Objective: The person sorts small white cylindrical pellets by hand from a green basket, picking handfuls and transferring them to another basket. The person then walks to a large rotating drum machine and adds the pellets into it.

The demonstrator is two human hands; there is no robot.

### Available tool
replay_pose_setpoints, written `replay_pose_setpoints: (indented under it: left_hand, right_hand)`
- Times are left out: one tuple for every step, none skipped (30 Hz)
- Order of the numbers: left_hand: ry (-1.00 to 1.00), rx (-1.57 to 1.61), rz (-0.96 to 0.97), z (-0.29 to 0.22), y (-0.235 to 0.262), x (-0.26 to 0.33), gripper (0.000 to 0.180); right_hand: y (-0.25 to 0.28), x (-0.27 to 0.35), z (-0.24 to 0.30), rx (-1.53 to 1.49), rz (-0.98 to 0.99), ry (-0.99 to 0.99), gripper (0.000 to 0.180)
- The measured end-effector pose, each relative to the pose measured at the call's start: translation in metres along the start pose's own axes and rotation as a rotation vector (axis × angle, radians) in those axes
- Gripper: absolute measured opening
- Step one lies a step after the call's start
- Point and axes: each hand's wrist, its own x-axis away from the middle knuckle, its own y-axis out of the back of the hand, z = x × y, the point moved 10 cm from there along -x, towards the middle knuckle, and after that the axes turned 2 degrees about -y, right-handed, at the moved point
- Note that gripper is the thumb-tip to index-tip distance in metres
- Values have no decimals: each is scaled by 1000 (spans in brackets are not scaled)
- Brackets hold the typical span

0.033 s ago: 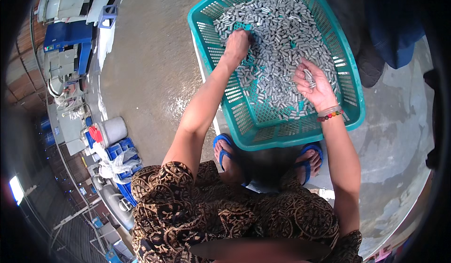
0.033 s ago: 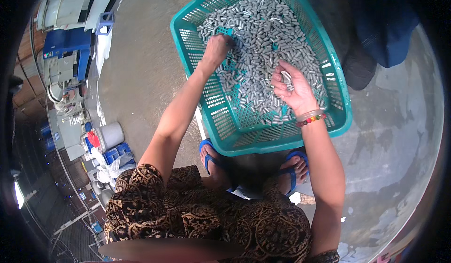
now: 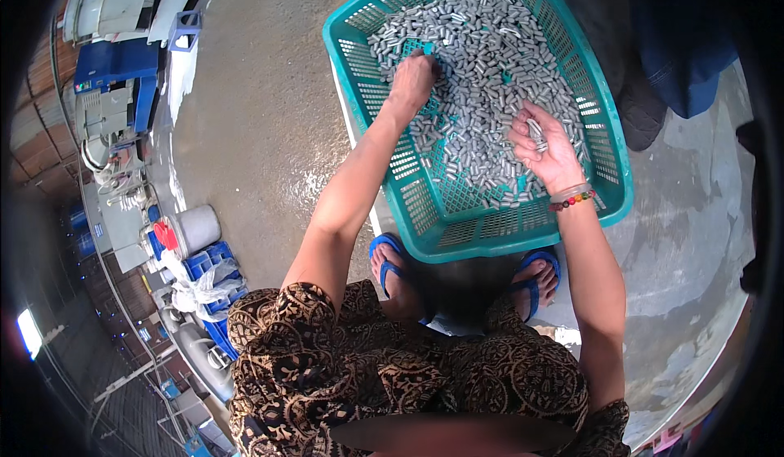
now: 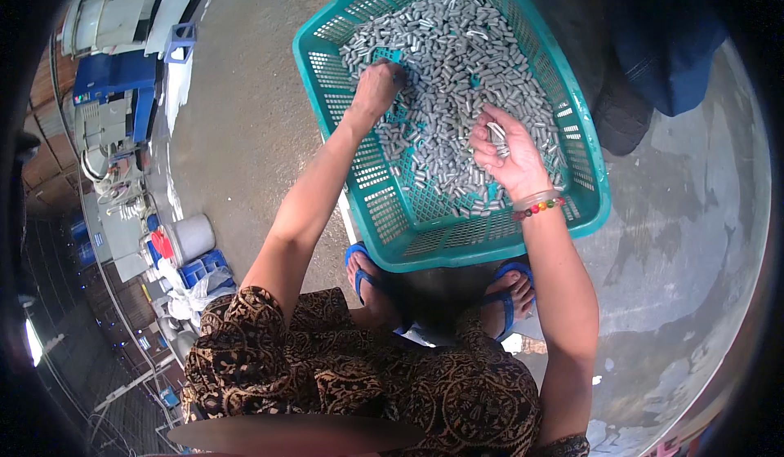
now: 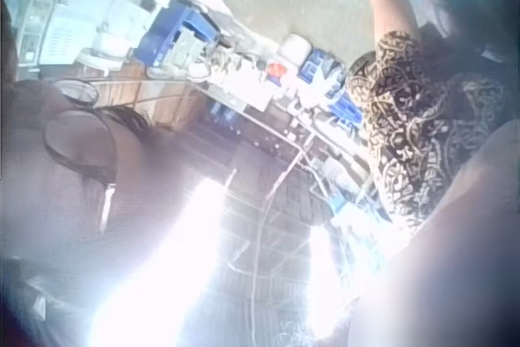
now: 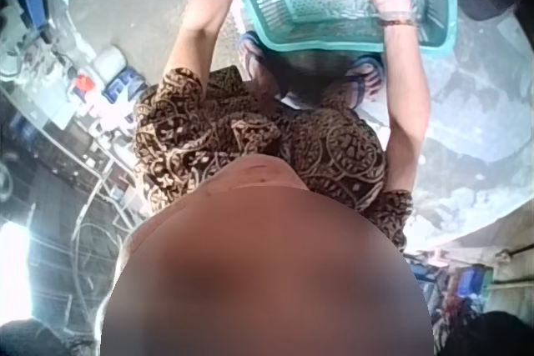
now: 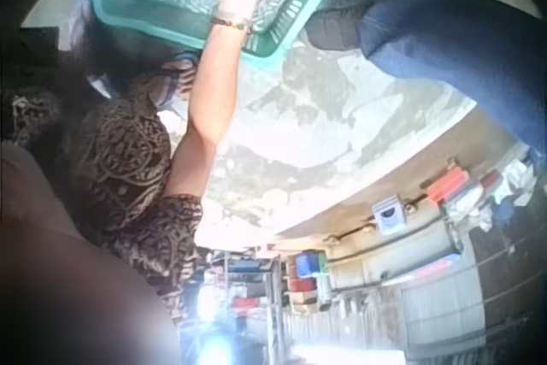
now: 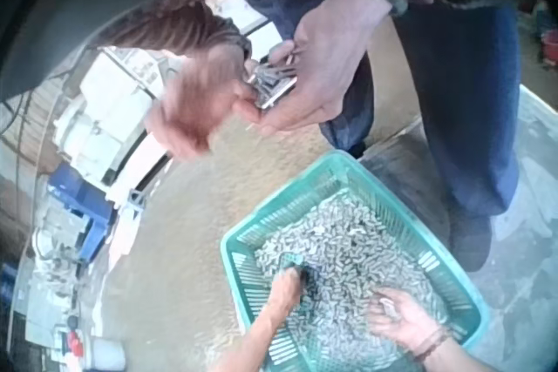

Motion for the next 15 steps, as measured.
replay_pose_setpoints:
  left_hand:
    - [22,-7,10,5,-10,5,18]
    - [40,-9,3,9,-15,7,16]
    - [3,-42,-100,6,-8,12,18]
    - [-41,-70,-143,1,-5,14,20]
    - [-99,-92,-241,-5,5,19,23]
    - [-80,-76,-254,-3,8,20,28]
    - [-7,-76,-181,4,4,19,29]
    - [32,-73,-153,8,4,17,31]
    - [73,-69,-124,12,4,16,34]
    - [116,-58,-122,15,5,16,40]
    - [109,-90,-105,13,4,15,40]
    - [78,-117,-130,8,7,16,41]
    - [58,-140,-133,4,6,16,41]
    - [49,-137,-120,1,3,18,39]
    - [47,-165,-115,0,2,19,38]
  right_hand:
    - [6,0,0,-59,-24,1,21]
    - [15,-2,5,-72,-95,46,19]
    - [13,-2,8,-90,-60,76,19]
    - [15,-5,12,-104,-64,114,19]
    - [13,-5,15,-120,-38,138,19]
    - [12,-5,15,-142,-27,135,19]
    - [15,-5,15,-155,-69,138,19]
    - [16,-4,16,-170,-76,141,19]
    - [17,-3,17,-189,-94,145,19]
    - [16,-2,18,-183,-95,152,19]
    - [17,0,19,-180,-102,163,19]
    - [17,0,20,-180,-112,170,19]
    - [16,1,20,-158,-107,174,19]
    - [17,1,21,-142,-109,178,19]
    - [16,0,21,-128,-98,183,19]
